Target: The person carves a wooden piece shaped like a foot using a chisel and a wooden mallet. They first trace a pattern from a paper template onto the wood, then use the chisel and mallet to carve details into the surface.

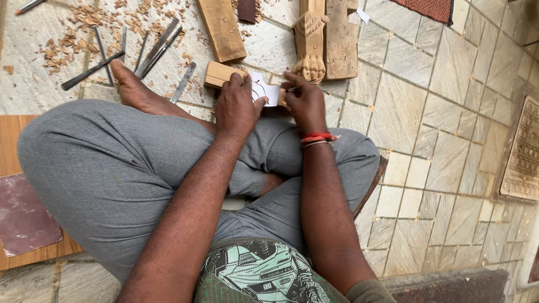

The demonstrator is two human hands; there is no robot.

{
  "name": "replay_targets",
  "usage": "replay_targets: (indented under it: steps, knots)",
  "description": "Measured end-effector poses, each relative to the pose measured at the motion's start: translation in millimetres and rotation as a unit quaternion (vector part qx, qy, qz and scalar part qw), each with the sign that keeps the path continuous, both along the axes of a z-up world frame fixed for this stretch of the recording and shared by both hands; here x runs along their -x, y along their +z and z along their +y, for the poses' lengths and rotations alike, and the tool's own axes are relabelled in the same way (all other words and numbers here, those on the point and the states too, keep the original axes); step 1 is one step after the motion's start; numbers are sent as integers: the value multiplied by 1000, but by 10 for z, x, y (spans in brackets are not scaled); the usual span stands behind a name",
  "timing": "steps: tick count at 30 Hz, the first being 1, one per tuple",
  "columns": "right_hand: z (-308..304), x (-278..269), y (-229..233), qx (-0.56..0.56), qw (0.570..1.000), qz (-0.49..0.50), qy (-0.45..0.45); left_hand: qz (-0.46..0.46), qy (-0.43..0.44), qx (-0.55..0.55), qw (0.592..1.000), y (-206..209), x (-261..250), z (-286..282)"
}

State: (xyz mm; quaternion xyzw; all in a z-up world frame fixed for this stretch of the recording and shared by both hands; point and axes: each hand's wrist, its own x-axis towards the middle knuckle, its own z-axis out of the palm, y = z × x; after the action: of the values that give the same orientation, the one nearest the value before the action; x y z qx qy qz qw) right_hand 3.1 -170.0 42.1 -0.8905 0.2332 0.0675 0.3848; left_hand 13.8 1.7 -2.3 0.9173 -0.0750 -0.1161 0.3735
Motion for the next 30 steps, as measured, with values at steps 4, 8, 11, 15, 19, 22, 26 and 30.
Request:
replay_targets:
  steps: [4,8,11,15,19,22,26,30]
  knots:
    - [120,13,-56,163,978,-39,124,-24,16,10,1000,-34,19,3]
    - [149,-4,-52,189,972,-40,135,-21,27,36,999,-61,-10,19]
    - [148,-22,-28,187,970,-44,146,-4,34,42,999,-50,-24,26]
    - [151,-3,-14,175,972,-44,149,-8,38,45,998,-36,-1,37]
    - [155,-18,11,172,974,-20,146,-18,39,40,998,-26,0,43]
    - [170,-18,1,176,974,-21,142,-21,39,28,999,-20,3,45]
    - [171,-4,-33,188,972,-23,142,-25,36,11,999,-4,5,39]
    - [181,-28,-4,187,973,-14,138,0,55,40,998,39,-7,65]
